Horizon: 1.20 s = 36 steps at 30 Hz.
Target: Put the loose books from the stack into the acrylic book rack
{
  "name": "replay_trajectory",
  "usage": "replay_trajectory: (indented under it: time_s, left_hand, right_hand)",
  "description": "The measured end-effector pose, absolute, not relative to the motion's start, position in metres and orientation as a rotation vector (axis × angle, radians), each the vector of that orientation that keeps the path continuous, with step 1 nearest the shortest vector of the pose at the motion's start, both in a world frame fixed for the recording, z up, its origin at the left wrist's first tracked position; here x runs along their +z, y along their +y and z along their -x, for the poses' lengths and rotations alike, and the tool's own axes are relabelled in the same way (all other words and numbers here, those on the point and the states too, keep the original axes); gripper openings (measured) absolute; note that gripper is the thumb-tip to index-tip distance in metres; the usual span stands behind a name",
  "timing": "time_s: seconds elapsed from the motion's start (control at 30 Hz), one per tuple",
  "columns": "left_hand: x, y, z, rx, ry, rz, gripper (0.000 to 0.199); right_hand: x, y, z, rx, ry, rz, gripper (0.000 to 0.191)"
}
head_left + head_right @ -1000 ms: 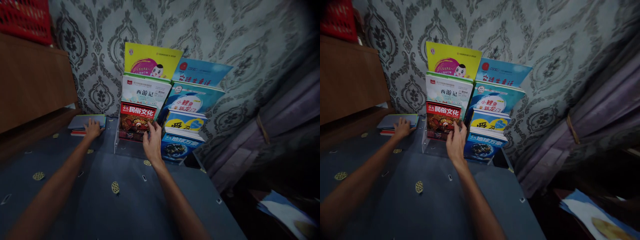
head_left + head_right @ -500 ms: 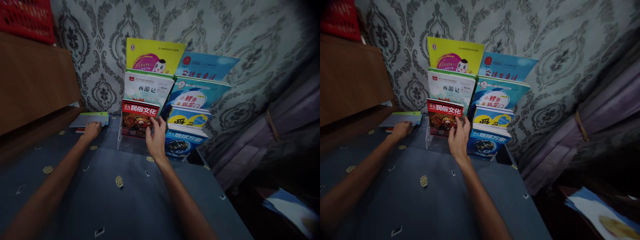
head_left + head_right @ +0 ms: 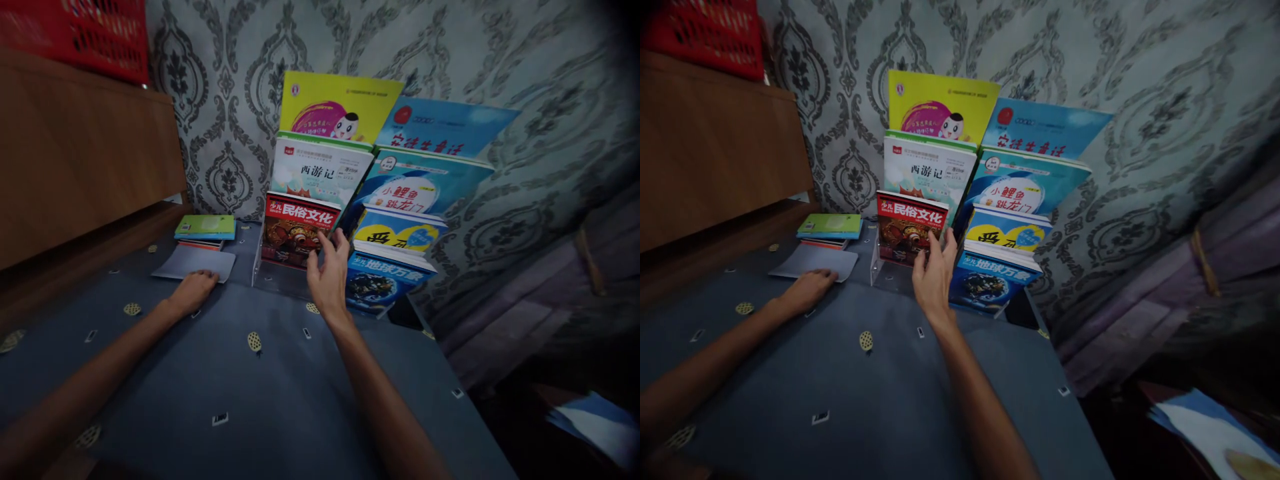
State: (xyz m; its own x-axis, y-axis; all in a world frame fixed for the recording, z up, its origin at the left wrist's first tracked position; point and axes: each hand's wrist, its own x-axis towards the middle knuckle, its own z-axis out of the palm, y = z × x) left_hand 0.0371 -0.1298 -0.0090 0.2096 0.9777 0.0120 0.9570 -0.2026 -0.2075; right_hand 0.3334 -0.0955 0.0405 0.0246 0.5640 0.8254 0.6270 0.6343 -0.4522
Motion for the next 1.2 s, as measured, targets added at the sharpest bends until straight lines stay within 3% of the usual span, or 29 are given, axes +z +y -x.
replay_trajectory:
  time_s: [0.37,0.63,0.83,1.03,1.2]
  left_hand:
    - [0.012,-0.196,-0.084,0.327,-1.789,2.458,0.036]
    - [0.012,-0.25,-0.147,0.342,-1.524,2.641,0.03]
    - [-0.009,-0.268,-0.159,0.057,-1.235,2.807,0.031]
    - [-0.018,-0.228,-0.119,-0.107,-1.47,2.668,0.023]
    - [-0.009,-0.201,-0.091,0.05,-1.796,2.47,0.031]
  right_hand:
    - [0.01,-0.132,-0.339,-0.043,-1.751,0.959,0.039]
    - [-0.036,-0.175,-0.327,0.334,-2.214,0.767,0.042]
    - [-0.057,-0.183,-0.325,0.431,-2.313,0.805,0.039]
    - [-0.061,-0.182,-0.324,0.362,-2.383,0.756,0.036]
    - [-0.058,-0.183,-0.322,0.333,-2.399,0.789,0.034]
